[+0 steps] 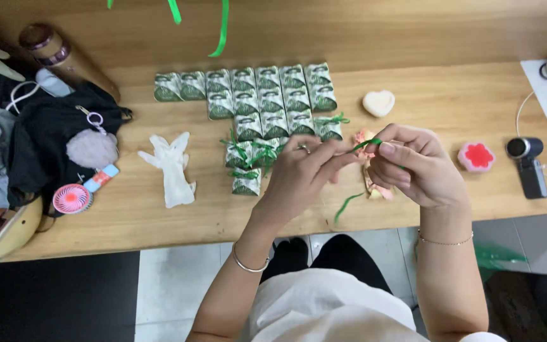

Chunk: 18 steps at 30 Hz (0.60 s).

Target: Tying green ribbons around small triangular-wrapped packages on a workshop bench.

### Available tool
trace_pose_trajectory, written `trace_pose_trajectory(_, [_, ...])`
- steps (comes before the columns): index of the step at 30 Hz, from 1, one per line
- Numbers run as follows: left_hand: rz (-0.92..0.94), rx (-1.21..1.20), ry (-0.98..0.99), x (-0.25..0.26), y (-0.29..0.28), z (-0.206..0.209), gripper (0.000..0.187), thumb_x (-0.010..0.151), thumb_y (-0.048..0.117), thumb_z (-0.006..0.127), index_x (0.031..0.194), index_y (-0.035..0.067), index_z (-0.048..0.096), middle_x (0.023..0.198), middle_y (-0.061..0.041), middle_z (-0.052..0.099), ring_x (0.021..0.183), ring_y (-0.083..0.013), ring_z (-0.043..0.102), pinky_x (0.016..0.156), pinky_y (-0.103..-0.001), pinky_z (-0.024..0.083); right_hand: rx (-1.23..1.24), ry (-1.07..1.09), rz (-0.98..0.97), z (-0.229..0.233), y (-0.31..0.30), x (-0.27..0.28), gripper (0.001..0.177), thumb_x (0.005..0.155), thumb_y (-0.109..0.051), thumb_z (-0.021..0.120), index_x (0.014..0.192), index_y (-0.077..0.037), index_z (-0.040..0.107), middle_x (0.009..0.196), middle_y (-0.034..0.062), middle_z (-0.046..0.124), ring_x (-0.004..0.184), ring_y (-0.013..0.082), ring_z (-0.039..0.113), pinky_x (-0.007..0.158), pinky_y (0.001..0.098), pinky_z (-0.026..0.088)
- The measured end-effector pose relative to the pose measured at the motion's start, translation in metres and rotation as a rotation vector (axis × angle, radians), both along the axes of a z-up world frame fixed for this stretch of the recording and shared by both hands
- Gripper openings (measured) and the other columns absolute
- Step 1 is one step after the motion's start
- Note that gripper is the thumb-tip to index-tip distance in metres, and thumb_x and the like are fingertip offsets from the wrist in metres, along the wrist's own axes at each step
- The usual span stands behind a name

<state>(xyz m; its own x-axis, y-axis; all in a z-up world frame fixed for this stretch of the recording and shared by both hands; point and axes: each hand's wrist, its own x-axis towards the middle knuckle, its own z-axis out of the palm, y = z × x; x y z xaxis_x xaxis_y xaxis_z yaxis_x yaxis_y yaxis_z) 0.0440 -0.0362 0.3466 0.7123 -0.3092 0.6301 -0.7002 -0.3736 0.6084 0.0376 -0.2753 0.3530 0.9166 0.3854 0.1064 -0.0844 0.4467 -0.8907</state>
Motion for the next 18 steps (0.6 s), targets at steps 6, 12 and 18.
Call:
trace_pose_trajectory(6, [0.014, -0.075, 0.514, -0.001, 0.033, -0.074, 0.016, 0.104, 0.025, 0.063, 0.108, 0.013, 0.073, 0.062, -0.002, 0.061, 0.053, -0.0115, 0.058, 0.051, -0.028, 0.043, -0.112, 0.215, -0.036, -0.070, -0.040, -0.026, 0.013, 0.102, -0.001, 0.063, 0.107, 0.010, 0.067, 0.064, -0.0007, 0.051, 0.053, 0.0058, 0.040, 0.049, 0.0257, 0.031])
trace_pose_trajectory(12, [0.309, -0.029, 0.781, -0.015, 0.084, -0.132, 0.026, 0.103, 0.033, 0.061, 0.099, 0.012, 0.075, 0.054, -0.002, 0.054, 0.048, -0.0111, 0.052, 0.047, -0.031, 0.038, -0.340, 0.320, -0.147, -0.079, -0.041, -0.047, 0.022, 0.095, -0.002, 0.065, 0.116, 0.003, 0.068, 0.064, 0.0052, 0.060, 0.055, 0.0128, 0.053, 0.050, 0.0281, 0.043])
trace_pose_trajectory(18, [0.450, 0.267, 0.827, -0.029, 0.090, -0.172, 0.032, 0.101, 0.041, 0.057, 0.095, 0.014, 0.074, 0.059, -0.003, 0.066, 0.056, -0.0228, 0.065, 0.055, -0.040, 0.047, 0.041, 0.207, -0.211, -0.135, -0.060, -0.043, 0.013, 0.108, -0.001, 0.060, 0.115, 0.007, 0.066, 0.089, 0.0169, 0.070, 0.084, 0.0275, 0.069, 0.077, 0.0393, 0.055])
